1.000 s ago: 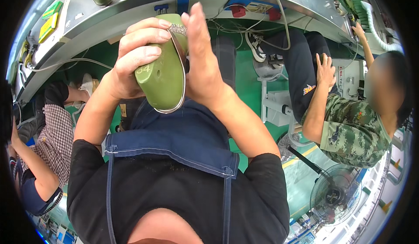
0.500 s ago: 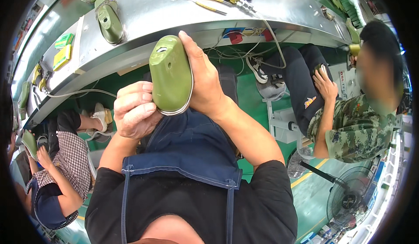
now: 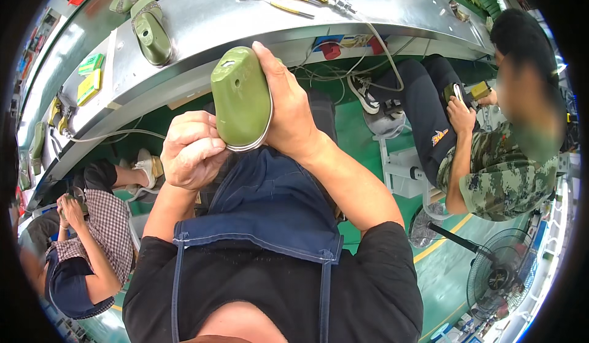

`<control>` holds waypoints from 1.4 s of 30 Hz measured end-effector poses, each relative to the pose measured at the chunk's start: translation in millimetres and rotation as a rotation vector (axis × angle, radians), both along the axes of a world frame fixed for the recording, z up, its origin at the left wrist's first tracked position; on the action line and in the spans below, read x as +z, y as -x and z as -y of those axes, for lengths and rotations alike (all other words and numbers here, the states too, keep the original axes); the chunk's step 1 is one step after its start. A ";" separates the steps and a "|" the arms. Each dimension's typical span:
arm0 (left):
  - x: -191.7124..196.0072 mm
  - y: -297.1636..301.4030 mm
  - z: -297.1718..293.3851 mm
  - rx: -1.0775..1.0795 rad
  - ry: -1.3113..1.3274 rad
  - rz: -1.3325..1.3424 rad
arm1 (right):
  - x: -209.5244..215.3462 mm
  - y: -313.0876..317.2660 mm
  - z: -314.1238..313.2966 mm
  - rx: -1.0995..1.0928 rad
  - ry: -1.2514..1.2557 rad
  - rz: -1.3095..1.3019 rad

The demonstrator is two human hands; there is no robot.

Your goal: The person assembles green slipper soles by attaching a decorative strap and securing the sole to the upper. They use a staple gun to fasten the components and a hammer to adjust the fit. The person handles the slipper parts one at a time, placing finished units on a nearby table.

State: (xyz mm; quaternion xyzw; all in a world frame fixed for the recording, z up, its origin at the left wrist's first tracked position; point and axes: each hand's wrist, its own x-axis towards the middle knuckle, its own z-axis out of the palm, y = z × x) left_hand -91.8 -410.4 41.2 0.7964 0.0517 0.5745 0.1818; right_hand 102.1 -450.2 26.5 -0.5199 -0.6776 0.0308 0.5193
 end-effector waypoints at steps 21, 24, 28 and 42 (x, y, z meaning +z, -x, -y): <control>13.8 -11.8 -19.3 -0.086 0.194 -0.057 | 20.3 9.9 9.8 0.145 0.291 -0.108; 38.7 -15.0 -27.8 -0.151 0.141 -0.221 | 13.6 6.1 -0.6 0.264 0.319 -0.181; 56.3 -17.1 -58.0 -0.146 -0.148 -0.144 | 31.5 -4.4 -44.1 0.300 0.140 -0.056; 3.7 13.6 -147.7 0.818 0.225 -0.137 | 19.2 25.5 -161.7 0.278 0.511 -0.217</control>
